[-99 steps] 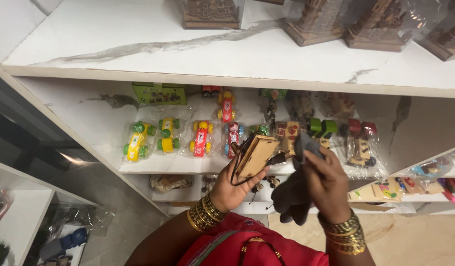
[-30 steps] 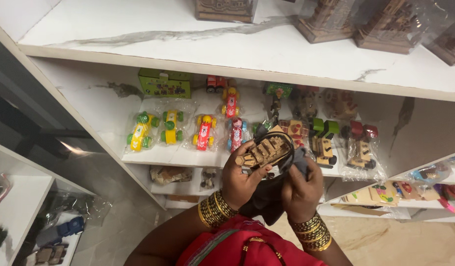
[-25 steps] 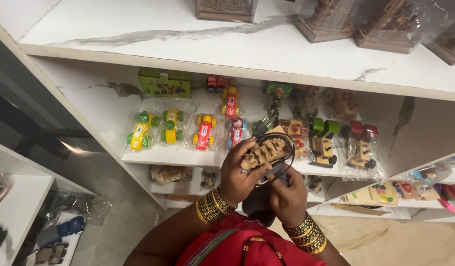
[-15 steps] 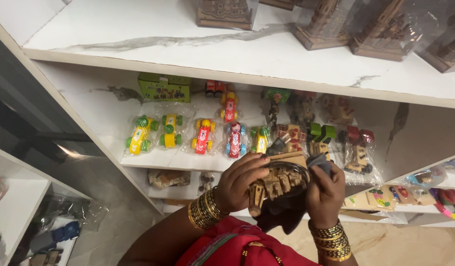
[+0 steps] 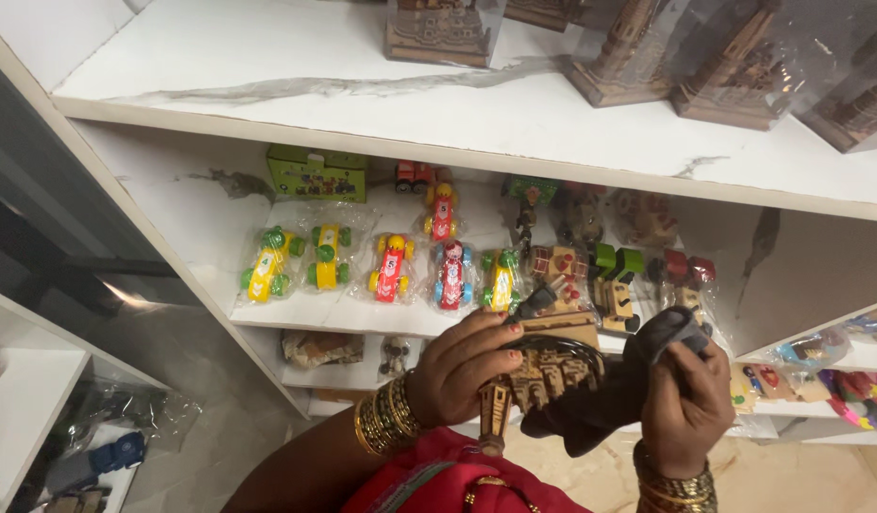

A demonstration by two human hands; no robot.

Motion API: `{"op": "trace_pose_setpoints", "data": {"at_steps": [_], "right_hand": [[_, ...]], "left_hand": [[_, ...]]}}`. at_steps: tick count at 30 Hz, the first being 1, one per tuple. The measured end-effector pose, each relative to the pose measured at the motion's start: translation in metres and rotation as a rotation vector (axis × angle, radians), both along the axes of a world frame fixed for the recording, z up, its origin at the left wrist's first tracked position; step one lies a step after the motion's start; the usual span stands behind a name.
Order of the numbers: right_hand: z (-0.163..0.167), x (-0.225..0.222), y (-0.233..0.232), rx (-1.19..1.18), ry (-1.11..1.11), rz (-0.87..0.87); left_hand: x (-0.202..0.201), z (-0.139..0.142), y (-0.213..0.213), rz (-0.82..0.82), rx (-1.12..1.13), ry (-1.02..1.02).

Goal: The person dusts wooden toy cars and carved souvenir models on white display shelves, wiping each item with a gray cloth, lifting items to wipe them and placing them back on the shelf. They work through the shelf items one at a time, also wiping the shelf surface.

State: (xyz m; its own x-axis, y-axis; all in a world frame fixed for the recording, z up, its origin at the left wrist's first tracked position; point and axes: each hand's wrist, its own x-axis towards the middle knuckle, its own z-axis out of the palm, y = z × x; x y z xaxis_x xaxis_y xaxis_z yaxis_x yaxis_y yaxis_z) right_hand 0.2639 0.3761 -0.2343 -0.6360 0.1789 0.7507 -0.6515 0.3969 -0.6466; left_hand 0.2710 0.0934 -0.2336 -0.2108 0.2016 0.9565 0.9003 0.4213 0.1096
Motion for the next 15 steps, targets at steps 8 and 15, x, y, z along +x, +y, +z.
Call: {"op": "trace_pose_setpoints", "data": {"at_steps": [8, 15], "right_hand": [[0.049, 0.025, -0.007, 0.315, 0.071, 0.339], [0.049, -0.004, 0.000, 0.292, -0.334, 0.730]], "left_hand": [[-0.002, -0.008, -0.014, 0.062, -0.195, 0.071], [-0.004, -0.032, -0.015, 0.052, -0.207, 0.136]]}}
